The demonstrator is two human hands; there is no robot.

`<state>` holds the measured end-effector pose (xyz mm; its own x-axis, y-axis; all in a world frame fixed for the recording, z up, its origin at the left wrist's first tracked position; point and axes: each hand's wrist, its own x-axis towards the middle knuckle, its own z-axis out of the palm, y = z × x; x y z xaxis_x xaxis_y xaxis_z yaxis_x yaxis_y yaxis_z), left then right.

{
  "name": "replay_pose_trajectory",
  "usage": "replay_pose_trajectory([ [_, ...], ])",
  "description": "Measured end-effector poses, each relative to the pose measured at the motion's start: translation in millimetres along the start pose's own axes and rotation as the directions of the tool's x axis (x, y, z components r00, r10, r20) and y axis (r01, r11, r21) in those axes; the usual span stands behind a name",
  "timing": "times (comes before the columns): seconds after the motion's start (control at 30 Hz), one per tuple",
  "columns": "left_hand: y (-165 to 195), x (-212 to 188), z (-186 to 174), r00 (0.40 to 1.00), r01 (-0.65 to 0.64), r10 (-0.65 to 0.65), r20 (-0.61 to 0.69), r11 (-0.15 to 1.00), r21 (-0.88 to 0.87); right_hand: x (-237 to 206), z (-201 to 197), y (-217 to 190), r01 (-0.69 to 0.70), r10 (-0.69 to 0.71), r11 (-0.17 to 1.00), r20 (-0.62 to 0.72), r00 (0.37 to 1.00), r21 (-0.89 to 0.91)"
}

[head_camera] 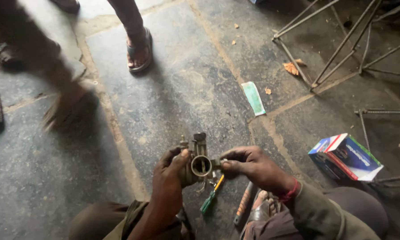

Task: The person disassembles and reassembles a carburetor using a screwdriver. They loosen screws, remove the bowl, inspect internal components, and then tighten the screws to secure the parts together while holding the carburetor in their hands.

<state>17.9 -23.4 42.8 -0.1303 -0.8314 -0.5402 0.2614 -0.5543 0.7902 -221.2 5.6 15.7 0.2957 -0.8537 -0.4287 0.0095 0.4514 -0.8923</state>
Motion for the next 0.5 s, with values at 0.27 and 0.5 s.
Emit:
replay_pose_trajectory([
  [0.27, 9.5, -2.5, -7.0, 0.998, 0.037, -0.026, 0.063, 0.984, -0.174, -6.0, 3.1, 2.8, 0.529, -0.557, 0.823, -0.115, 0.823, -0.206],
  [0.5, -0.2, -1.7, -2.9, 0.98, 0.114, -0.072, 0.183, 0.966, -0.231, -1.0, -6.8, 4.8, 0.298, -0.266, 0.935, -0.174, 0.948, 0.192],
])
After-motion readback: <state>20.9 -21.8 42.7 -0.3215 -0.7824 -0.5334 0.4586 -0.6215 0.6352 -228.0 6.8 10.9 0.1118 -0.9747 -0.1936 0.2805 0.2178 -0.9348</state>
